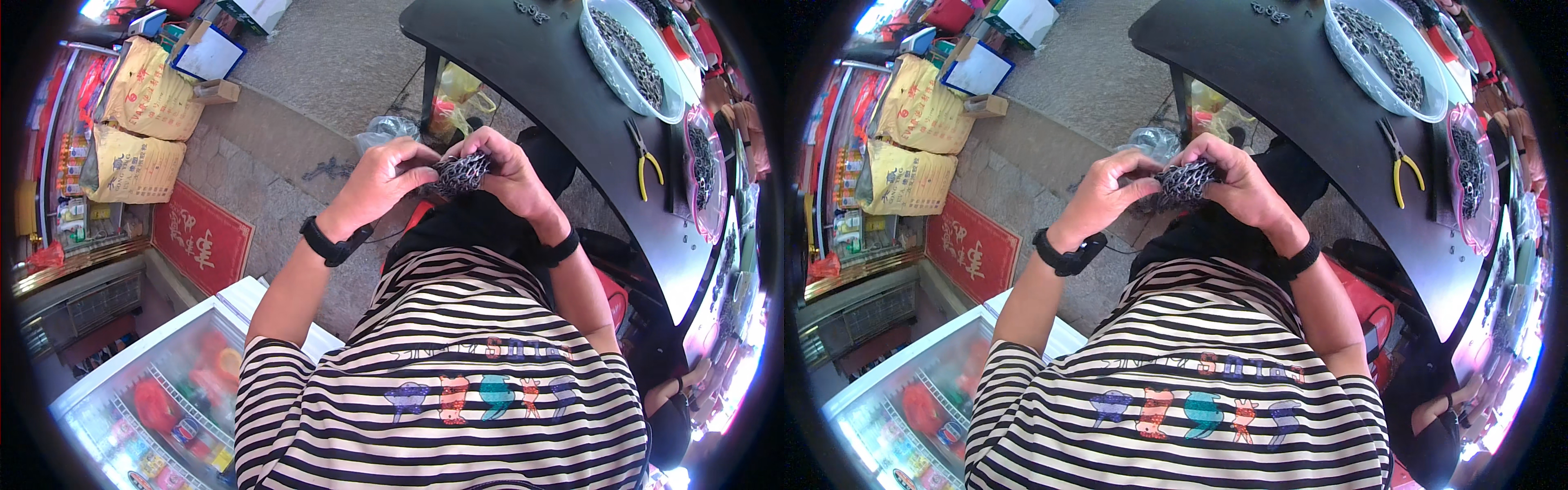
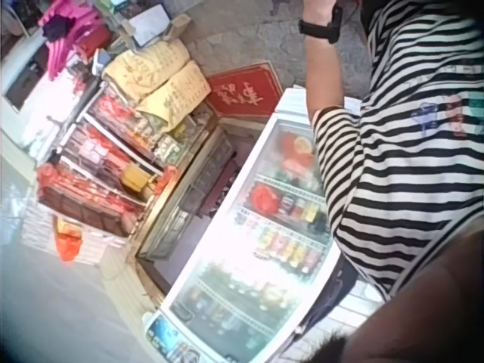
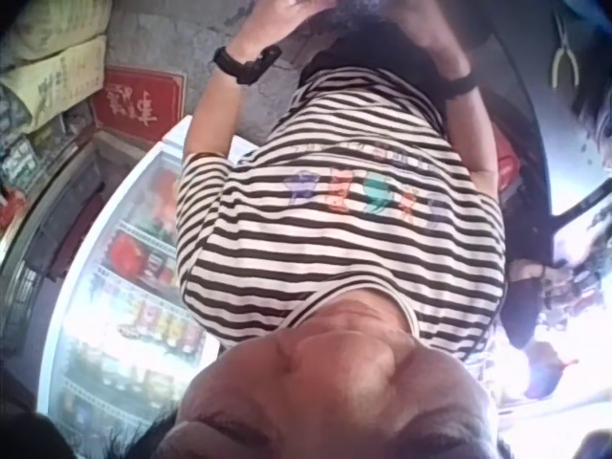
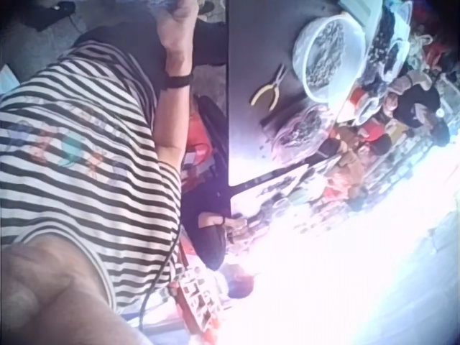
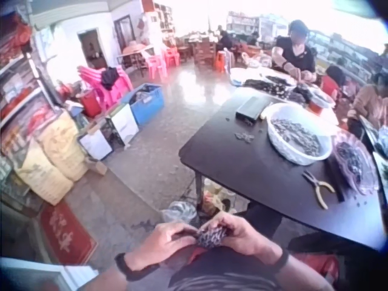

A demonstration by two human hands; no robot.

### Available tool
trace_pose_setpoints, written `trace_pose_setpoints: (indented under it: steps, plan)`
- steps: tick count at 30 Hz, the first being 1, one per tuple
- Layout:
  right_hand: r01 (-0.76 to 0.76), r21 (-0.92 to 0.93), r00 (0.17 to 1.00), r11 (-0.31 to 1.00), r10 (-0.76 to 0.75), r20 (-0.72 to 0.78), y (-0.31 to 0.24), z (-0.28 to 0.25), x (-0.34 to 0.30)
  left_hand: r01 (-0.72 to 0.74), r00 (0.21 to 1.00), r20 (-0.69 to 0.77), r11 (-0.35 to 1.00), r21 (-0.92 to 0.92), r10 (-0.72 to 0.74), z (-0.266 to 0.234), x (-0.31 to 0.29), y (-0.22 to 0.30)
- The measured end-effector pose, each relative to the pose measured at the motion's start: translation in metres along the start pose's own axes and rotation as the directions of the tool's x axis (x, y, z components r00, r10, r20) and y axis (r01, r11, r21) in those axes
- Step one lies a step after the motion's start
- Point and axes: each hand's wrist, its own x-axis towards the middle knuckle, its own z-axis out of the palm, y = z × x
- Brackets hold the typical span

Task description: Assembling metal rings to form a mesh or piece of chainmail.

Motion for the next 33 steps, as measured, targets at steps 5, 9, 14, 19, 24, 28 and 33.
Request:
trace_pose_setpoints:
  steps: [5,9,14,19,24,28,33]
  plan:
    - [-0.048,-0.048,0.998,0.998,0.046,-0.041,-0.001,0.000,-0.004,-0.139,0.987,-0.053,0.969,0.205,0.153,-0.004,0.006,0.002]
    - [0.161,-0.475,0.978,0.865,-0.205,-0.041,-0.011,0.003,0.001,0.200,0.975,-0.051,0.949,-0.245,-0.218,0.003,0.005,0.016]
    - [0.172,-0.655,0.957,0.736,-0.281,-0.065,-0.022,0.012,-0.002,0.328,0.925,0.198,0.945,0.017,-0.324,-0.002,0.004,0.024]
    - [0.282,-0.803,0.896,0.526,-0.443,0.024,-0.036,0.006,-0.003,0.173,0.985,-0.002,0.985,-0.009,-0.173,-0.026,0.013,0.074]
    - [0.386,-0.796,0.811,0.467,-0.583,0.051,-0.066,0.016,-0.011,-0.118,0.966,-0.255,0.957,-0.264,0.049,-0.036,0.012,0.091]
    - [0.256,-0.917,0.888,0.305,-0.449,0.098,-0.033,-0.016,0.001,-0.167,0.976,-0.185,0.934,-0.317,0.112,-0.036,0.025,0.126]
    - [0.284,-0.894,0.773,0.348,-0.634,-0.002,-0.067,-0.002,-0.003,-0.326,0.938,-0.266,0.832,-0.450,0.223,-0.067,0.031,0.154]
